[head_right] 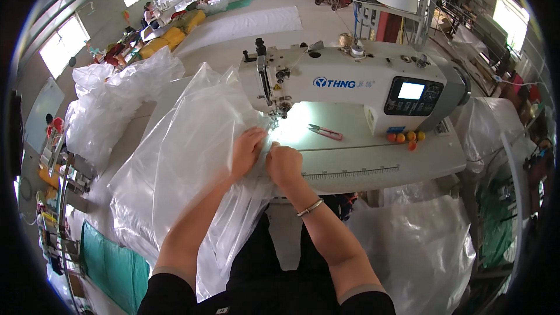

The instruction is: The person aligns and sews a large white plastic sheet using an industrial sewing machine. They repeatedly fold the plastic edges, guide the material under the needle, and operate the machine to stitch the seams. The person also uses scissors to trim excess plastic and thread during the process.

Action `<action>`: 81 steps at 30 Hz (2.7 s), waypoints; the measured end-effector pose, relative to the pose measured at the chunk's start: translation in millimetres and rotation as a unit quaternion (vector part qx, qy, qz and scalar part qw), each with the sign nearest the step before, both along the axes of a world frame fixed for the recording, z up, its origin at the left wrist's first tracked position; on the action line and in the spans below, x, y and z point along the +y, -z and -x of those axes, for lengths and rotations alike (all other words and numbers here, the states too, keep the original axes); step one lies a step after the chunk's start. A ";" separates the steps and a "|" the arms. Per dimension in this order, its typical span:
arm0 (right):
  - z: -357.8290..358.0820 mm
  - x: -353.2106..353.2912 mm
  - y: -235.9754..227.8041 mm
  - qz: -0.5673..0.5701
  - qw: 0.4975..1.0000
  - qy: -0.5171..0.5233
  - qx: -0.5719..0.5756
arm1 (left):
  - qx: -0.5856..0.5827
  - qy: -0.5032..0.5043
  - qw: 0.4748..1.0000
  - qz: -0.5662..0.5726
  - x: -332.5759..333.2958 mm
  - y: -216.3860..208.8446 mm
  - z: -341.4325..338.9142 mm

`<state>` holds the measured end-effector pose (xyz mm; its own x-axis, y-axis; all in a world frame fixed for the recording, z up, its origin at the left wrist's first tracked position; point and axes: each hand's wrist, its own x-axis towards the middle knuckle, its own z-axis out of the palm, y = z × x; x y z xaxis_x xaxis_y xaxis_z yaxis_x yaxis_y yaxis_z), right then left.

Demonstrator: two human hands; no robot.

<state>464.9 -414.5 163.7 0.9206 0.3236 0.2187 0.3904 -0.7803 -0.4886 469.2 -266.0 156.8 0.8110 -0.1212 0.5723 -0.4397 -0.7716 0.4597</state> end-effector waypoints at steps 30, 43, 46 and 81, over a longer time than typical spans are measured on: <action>-38.6 -46.7 14.8 0.049 0.990 0.004 -0.133 | 0.253 -0.096 0.783 -0.560 184.4 -39.7 172.6; -81.8 -125.6 10.6 0.055 0.963 0.003 -0.263 | 0.460 -0.031 0.779 -0.425 76.7 -90.0 261.2; -63.8 -137.6 9.2 -0.012 0.952 0.025 -0.305 | 0.225 -0.060 0.922 -0.308 31.9 -140.5 243.7; 213.6 -87.4 60.7 -0.590 0.616 -0.104 0.511 | 0.401 -0.328 0.853 0.061 93.3 136.3 253.8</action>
